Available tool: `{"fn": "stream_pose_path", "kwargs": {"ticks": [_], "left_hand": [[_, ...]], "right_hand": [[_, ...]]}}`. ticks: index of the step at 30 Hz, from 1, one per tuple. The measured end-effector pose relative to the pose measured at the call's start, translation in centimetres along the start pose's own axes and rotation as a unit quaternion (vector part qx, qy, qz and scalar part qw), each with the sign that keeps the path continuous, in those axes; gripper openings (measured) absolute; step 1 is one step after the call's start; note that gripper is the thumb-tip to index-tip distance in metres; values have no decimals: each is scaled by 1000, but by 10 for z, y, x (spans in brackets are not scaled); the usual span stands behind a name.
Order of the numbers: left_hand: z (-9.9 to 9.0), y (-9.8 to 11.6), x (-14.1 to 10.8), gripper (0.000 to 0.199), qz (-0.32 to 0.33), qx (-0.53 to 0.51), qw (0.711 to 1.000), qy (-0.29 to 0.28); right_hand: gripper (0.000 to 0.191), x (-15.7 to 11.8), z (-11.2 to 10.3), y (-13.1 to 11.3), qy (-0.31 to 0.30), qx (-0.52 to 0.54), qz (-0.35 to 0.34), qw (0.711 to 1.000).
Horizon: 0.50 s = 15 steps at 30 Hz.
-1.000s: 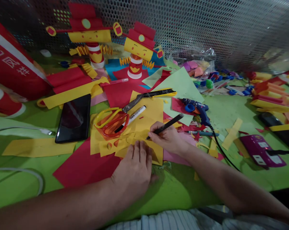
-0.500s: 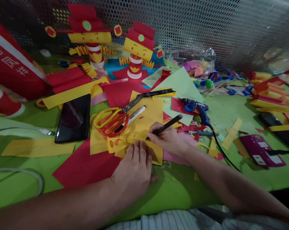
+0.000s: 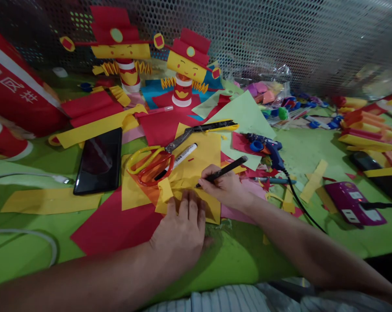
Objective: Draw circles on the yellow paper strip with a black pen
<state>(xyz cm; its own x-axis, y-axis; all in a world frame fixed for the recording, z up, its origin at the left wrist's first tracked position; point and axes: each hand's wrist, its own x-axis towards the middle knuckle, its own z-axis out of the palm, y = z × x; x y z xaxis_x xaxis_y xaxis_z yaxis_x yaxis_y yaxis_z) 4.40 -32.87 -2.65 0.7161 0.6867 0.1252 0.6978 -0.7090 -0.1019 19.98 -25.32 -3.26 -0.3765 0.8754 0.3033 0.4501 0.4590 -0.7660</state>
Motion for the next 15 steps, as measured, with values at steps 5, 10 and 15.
{"fn": "stream_pose_path", "kwargs": {"ticks": [5,10,15], "left_hand": [[0,0,-1,56,3,7,1000,-1],[2,-1,-1,56,6,14,1000,17],[2,-1,-1,55,14,15,1000,21]], "right_hand": [[7,1,0,-1,9,-7,15,1000],[7,1,-1,1,2,31,41,999],[7,0,-4,1,-18,34,22,999]]}}
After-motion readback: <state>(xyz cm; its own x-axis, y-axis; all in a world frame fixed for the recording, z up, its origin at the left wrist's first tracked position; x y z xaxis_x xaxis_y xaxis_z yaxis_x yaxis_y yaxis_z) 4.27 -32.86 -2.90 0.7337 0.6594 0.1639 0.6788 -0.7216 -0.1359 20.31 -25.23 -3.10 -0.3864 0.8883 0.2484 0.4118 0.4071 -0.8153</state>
